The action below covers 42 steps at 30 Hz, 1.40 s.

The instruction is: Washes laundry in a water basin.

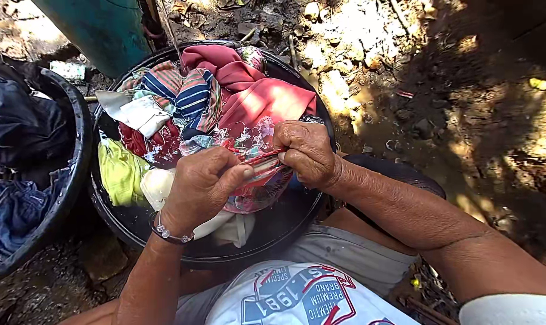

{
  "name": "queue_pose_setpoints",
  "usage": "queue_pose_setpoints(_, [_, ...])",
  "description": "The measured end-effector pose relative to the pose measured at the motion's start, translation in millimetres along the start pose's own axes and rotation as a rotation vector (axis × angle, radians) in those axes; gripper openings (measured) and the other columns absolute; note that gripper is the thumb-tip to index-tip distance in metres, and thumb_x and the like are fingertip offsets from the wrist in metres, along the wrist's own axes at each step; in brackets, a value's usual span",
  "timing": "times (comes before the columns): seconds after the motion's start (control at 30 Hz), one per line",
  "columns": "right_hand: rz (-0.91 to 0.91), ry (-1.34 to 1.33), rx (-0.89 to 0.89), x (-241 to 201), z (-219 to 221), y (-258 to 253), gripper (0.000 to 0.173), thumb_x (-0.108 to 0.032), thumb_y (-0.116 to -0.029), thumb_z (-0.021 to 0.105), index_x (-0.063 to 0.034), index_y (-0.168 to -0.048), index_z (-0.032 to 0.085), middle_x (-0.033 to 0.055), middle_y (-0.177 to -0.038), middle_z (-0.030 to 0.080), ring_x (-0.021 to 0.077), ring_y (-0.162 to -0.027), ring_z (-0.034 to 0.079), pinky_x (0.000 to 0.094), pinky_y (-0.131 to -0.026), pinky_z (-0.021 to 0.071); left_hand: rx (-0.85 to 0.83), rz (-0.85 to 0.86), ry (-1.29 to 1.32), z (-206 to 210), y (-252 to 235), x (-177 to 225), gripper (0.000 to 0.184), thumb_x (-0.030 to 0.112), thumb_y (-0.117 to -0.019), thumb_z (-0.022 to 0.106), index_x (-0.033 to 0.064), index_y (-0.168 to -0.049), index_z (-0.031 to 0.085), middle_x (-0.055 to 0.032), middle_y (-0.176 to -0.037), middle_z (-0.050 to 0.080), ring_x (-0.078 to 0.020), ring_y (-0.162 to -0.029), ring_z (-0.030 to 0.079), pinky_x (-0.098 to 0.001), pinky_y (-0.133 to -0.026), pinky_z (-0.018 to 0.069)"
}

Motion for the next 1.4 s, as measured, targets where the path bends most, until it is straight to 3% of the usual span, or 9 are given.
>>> queue_pose_setpoints(0.23, [0.022, 0.065, -0.006, -2.4, -3.7, -3.2, 0.021, -0.001, -0.0902, 0.043, -0.0004, -0.072, 0.054, 0.0103, -0.067, 0.052, 0.0148, -0.066, 0.053, 0.0246, -0.057, 0.0405, -0.103, 0.025, -0.046, -7.0, 3.1, -8.2, 0.019, 0.019, -0.0976, 0.065, 0.0026, -0.090, 0.070, 0.0005, -0.080, 0.066, 0.0002, -0.073, 0.060, -0.0142, -0.069, 0.0516])
queue_pose_setpoints(0.73, [-0.065, 0.153, -0.037, -0.6, -8.2, -3.9, 0.024, -0.004, -0.0924, 0.042, 0.0003, -0.074, 0.055, 0.0119, -0.067, 0.054, 0.0184, -0.064, 0.055, 0.0279, -0.055, 0.0419, -0.181, 0.052, -0.203, -13.0, 10.8, -22.4, 0.020, 0.020, -0.0966, 0.063, 0.0032, -0.089, 0.072, -0.0015, -0.080, 0.067, -0.0019, -0.072, 0.062, -0.0163, -0.068, 0.0518])
queue_pose_setpoints(0.97, [-0.077, 0.195, -0.034, -0.9, -9.3, -4.8, 0.023, -0.004, -0.0919, 0.042, 0.0002, -0.073, 0.055, 0.0121, -0.066, 0.054, 0.0192, -0.063, 0.055, 0.0283, -0.054, 0.0414, -0.198, 0.068, -0.203, -19.0, 15.4, -27.3, 0.021, 0.019, -0.0966, 0.062, 0.0022, -0.094, 0.073, -0.0033, -0.084, 0.069, -0.0041, -0.079, 0.066, -0.0186, -0.075, 0.0547])
queue_pose_setpoints(1.13, [-0.056, 0.178, 0.008, 2.0, -16.5, -5.2, 0.023, -0.004, -0.0917, 0.042, 0.0007, -0.073, 0.054, 0.0122, -0.066, 0.053, 0.0182, -0.064, 0.054, 0.0272, -0.055, 0.0413, -0.198, -0.001, -0.262, -29.4, 21.8, -39.1, 0.020, 0.017, -0.0933, 0.063, 0.0028, -0.101, 0.074, -0.0050, -0.093, 0.073, -0.0076, -0.087, 0.070, -0.0244, -0.084, 0.0576])
queue_pose_setpoints(1.23, [-0.096, 0.172, 0.006, -1.6, -12.5, -5.3, 0.024, -0.006, -0.0939, 0.040, -0.0001, -0.074, 0.053, 0.0116, -0.066, 0.052, 0.0180, -0.063, 0.053, 0.0271, -0.054, 0.0401, -0.132, -0.004, -0.229, -28.8, 12.5, -28.3, 0.035, 0.024, -0.0941, 0.066, -0.0012, -0.118, 0.069, -0.0144, -0.113, 0.069, -0.0182, -0.105, 0.067, -0.0355, -0.095, 0.0545])
queue_pose_setpoints(1.33, [-0.137, 0.151, -0.011, -6.8, -7.8, -5.3, 0.024, -0.006, -0.0942, 0.040, 0.0001, -0.075, 0.053, 0.0115, -0.066, 0.051, 0.0180, -0.062, 0.052, 0.0273, -0.053, 0.0391, -0.072, 0.030, -0.080, -16.6, -4.2, -4.8, 0.039, 0.025, -0.0982, 0.062, -0.0041, -0.124, 0.065, -0.0147, -0.124, 0.066, -0.0156, -0.119, 0.062, -0.0316, -0.104, 0.0508])
queue_pose_setpoints(1.4, [-0.135, 0.137, -0.024, -9.3, -4.2, -4.1, 0.023, -0.006, -0.0933, 0.041, 0.0001, -0.076, 0.054, 0.0113, -0.067, 0.052, 0.0179, -0.063, 0.053, 0.0272, -0.053, 0.0403, -0.090, 0.081, 0.018, 0.7, -14.7, 7.7, 0.034, 0.020, -0.0989, 0.060, -0.0052, -0.121, 0.067, -0.0139, -0.120, 0.068, -0.0152, -0.116, 0.063, -0.0319, -0.103, 0.0513])
Point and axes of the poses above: each hand's wrist, its own y-axis away from the middle knuckle, its own z-axis out of the palm, x = y × z, the point moved 4 cm from there along -y, towards the middle knuckle
